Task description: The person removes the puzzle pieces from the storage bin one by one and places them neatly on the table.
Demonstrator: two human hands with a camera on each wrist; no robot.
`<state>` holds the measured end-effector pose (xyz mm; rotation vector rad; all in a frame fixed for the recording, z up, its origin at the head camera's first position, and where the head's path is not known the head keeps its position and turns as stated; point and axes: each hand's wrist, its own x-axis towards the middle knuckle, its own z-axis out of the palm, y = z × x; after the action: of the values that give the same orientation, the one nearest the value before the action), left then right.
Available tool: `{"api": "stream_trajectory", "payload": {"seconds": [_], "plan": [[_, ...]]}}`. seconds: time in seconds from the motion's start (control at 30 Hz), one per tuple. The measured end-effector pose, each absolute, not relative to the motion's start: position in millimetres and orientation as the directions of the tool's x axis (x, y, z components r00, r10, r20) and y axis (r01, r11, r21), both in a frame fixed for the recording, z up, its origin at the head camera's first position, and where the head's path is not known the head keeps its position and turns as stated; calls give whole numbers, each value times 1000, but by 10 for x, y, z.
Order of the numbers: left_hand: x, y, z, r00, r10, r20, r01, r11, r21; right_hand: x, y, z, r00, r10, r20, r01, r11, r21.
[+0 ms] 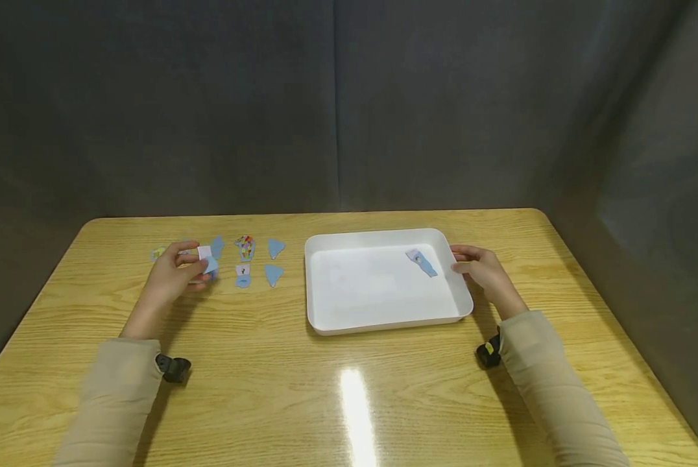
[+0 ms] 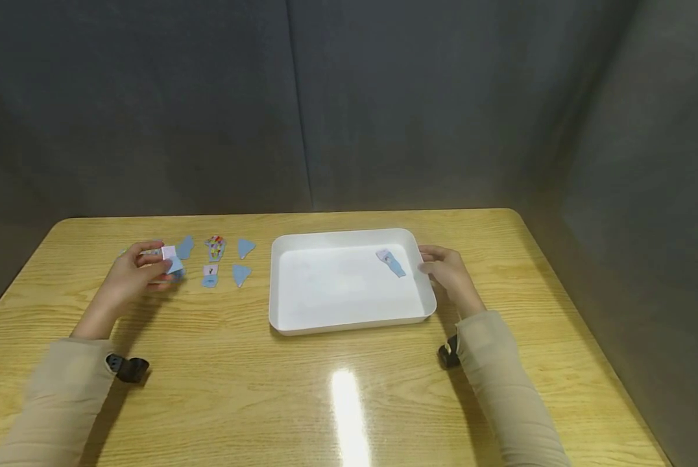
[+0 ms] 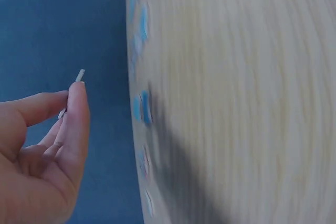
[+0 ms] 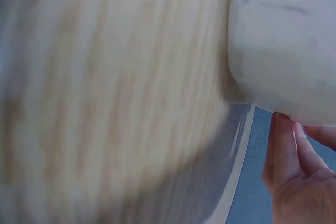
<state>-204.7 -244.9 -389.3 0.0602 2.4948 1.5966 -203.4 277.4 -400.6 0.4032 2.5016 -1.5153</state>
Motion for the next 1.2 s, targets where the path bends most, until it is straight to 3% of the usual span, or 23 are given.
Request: {"api": "stream_trajectory", "payload": {"seconds": [0.47, 1.2], "plan": [[-2088, -2793, -4024, -982, 20, -187, -143, 563, 814, -2030, 2772, -4006, -948, 127, -292, 318, 444, -837], [-2086, -2912, -4119, -991, -70, -115, -131, 703, 699, -2017, 2779, -4019, -954, 118, -276, 300, 426, -853]]}}
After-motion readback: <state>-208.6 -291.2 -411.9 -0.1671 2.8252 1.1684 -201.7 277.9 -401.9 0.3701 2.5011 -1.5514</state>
